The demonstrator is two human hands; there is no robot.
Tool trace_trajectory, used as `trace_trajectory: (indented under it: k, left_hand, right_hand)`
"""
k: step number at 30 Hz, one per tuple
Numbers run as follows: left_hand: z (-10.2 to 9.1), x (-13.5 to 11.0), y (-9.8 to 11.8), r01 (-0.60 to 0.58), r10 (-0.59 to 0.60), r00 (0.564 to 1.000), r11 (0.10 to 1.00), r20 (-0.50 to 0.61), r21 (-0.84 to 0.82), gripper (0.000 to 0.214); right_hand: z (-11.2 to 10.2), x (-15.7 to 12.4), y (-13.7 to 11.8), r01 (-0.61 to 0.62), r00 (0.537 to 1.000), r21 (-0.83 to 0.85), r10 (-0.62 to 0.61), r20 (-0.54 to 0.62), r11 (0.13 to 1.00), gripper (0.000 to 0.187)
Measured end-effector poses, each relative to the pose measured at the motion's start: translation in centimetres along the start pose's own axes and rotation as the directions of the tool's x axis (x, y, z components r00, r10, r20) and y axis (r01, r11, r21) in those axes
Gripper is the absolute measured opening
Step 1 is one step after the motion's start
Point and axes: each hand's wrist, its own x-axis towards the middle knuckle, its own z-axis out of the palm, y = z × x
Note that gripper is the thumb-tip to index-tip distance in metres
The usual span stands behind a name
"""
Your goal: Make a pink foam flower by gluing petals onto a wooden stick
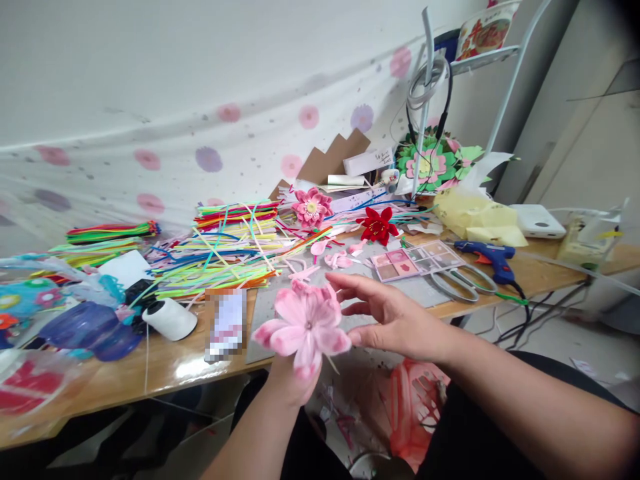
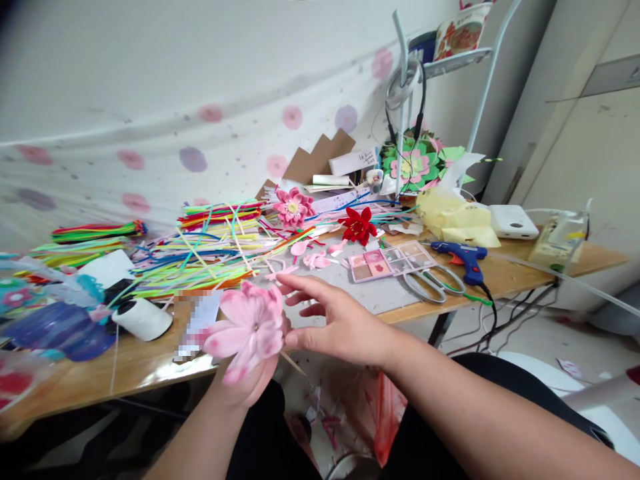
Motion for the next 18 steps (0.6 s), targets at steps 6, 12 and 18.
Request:
trace_trajectory:
  k: [6, 12, 18]
  left_hand:
    - [0.6, -1.1, 0.2, -0.021, 0.009, 0.989, 0.996, 0.147, 0.082, 0.020]
    - [0.9, -1.2, 1.5, 0.040, -0.026, 0.972, 0.998, 0.234, -0.053, 0.018]
    - [1.5, -1.7, 2.0, 0.055, -0.005, 0.953, 0.986, 0.303, -0.159, 0.028]
  right_hand:
    - [2.2, 0.7, 3.4, -0.107, 0.980, 0.044, 0.113, -0.161, 0.993, 0.049]
    - [3.4, 1.4, 3.4, -0.081, 0.932, 0.105, 0.112, -0.344, 0.991, 0.032]
    - [3.9, 1.8, 3.0, 0.055, 0.919, 0.273, 0.057, -0.389, 0.960, 0.020]
